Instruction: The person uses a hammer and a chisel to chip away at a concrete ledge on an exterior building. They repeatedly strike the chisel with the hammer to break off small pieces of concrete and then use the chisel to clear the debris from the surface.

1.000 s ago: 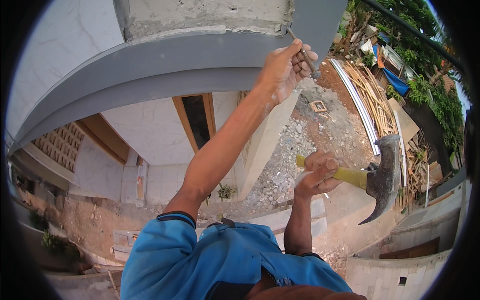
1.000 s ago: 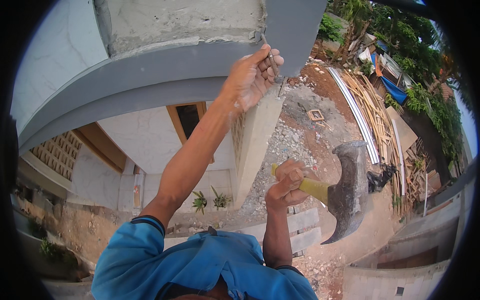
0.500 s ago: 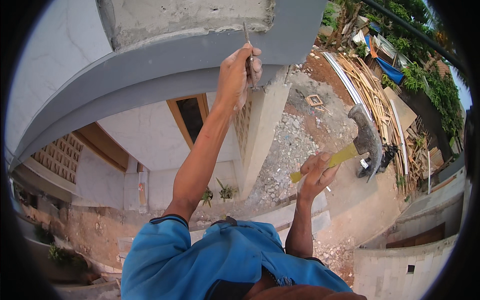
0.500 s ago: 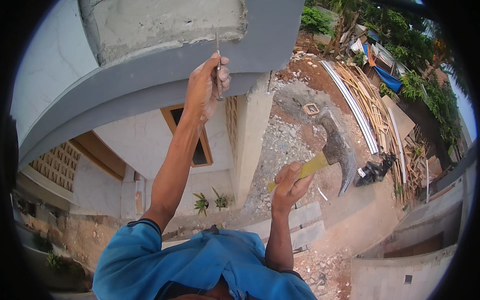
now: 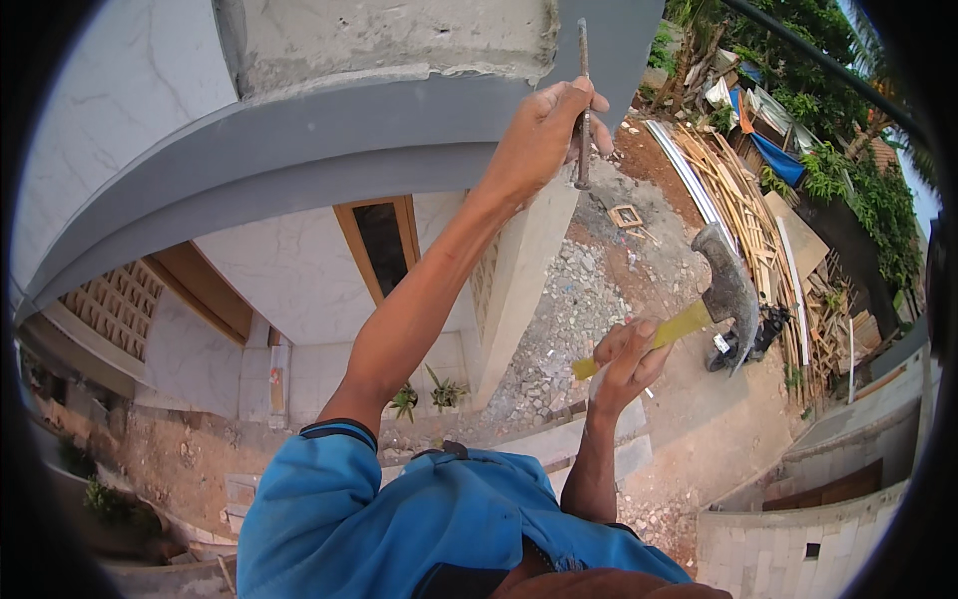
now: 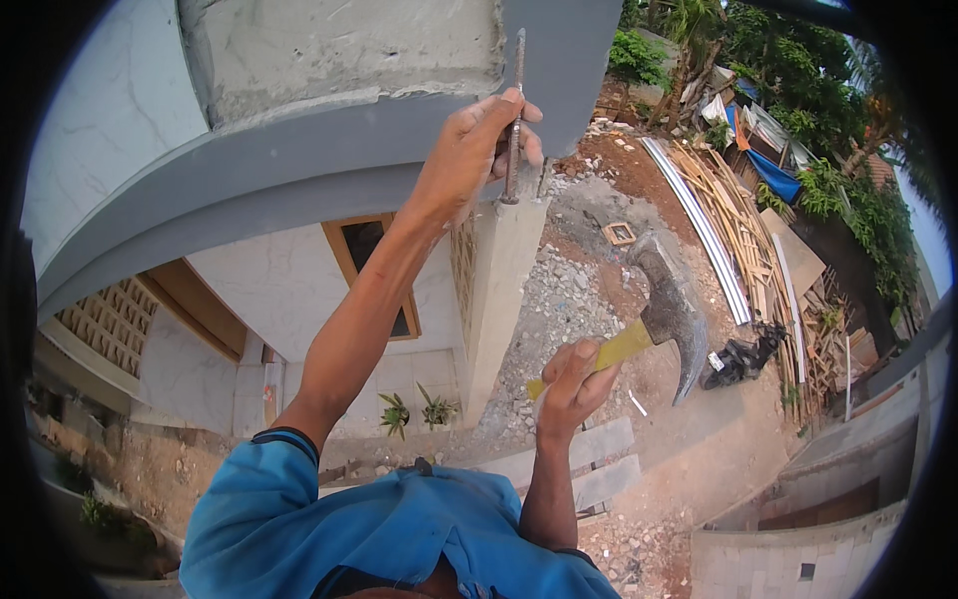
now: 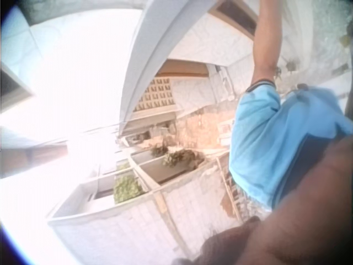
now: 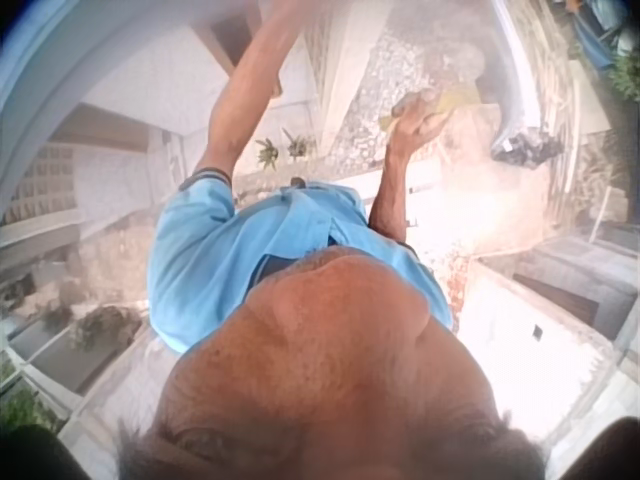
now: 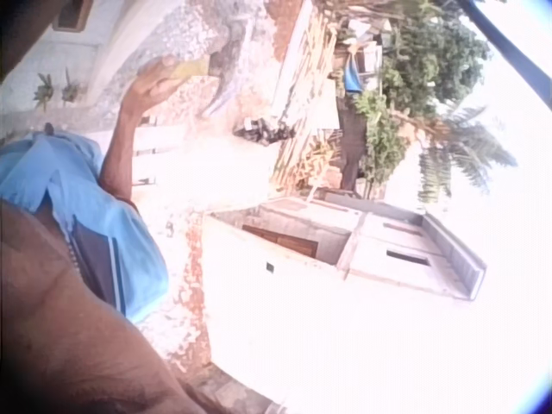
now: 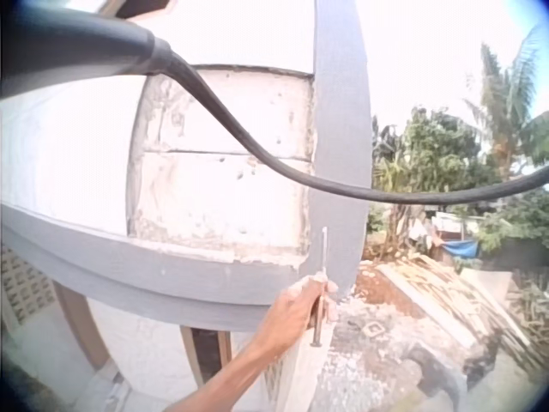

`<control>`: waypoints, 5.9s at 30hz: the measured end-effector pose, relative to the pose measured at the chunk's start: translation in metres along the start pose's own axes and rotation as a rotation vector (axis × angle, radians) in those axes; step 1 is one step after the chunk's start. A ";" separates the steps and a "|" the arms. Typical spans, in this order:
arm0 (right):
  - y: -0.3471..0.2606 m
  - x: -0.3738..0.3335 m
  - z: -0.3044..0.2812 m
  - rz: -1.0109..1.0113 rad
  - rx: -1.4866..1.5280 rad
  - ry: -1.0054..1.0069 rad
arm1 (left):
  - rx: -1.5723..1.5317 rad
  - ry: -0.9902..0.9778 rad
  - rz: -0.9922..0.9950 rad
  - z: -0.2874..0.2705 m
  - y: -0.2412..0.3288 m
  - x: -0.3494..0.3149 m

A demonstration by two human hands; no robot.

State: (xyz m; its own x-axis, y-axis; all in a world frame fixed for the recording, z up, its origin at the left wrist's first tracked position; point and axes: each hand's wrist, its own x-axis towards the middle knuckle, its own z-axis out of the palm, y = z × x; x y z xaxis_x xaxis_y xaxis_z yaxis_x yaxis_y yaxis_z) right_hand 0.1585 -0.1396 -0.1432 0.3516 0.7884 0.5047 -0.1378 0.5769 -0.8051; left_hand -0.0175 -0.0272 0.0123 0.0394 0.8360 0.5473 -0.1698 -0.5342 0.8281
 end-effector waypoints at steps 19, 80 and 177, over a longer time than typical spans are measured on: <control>-0.005 -0.001 0.007 0.010 0.055 -0.047 | -0.412 0.001 0.054 0.014 0.011 0.051; -0.061 0.045 0.055 -0.319 0.174 0.061 | -0.628 0.046 -0.057 0.014 0.010 0.042; -0.060 0.093 0.101 -0.465 -0.255 0.014 | -1.035 -0.118 0.084 0.019 0.031 0.136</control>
State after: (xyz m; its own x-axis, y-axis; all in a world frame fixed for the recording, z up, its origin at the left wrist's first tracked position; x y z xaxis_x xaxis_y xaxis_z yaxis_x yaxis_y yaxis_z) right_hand 0.1056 -0.0795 -0.0163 0.3349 0.4577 0.8236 0.2646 0.7932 -0.5485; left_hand 0.0011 0.0678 0.1149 0.0747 0.7539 0.6527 -0.9346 -0.1752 0.3094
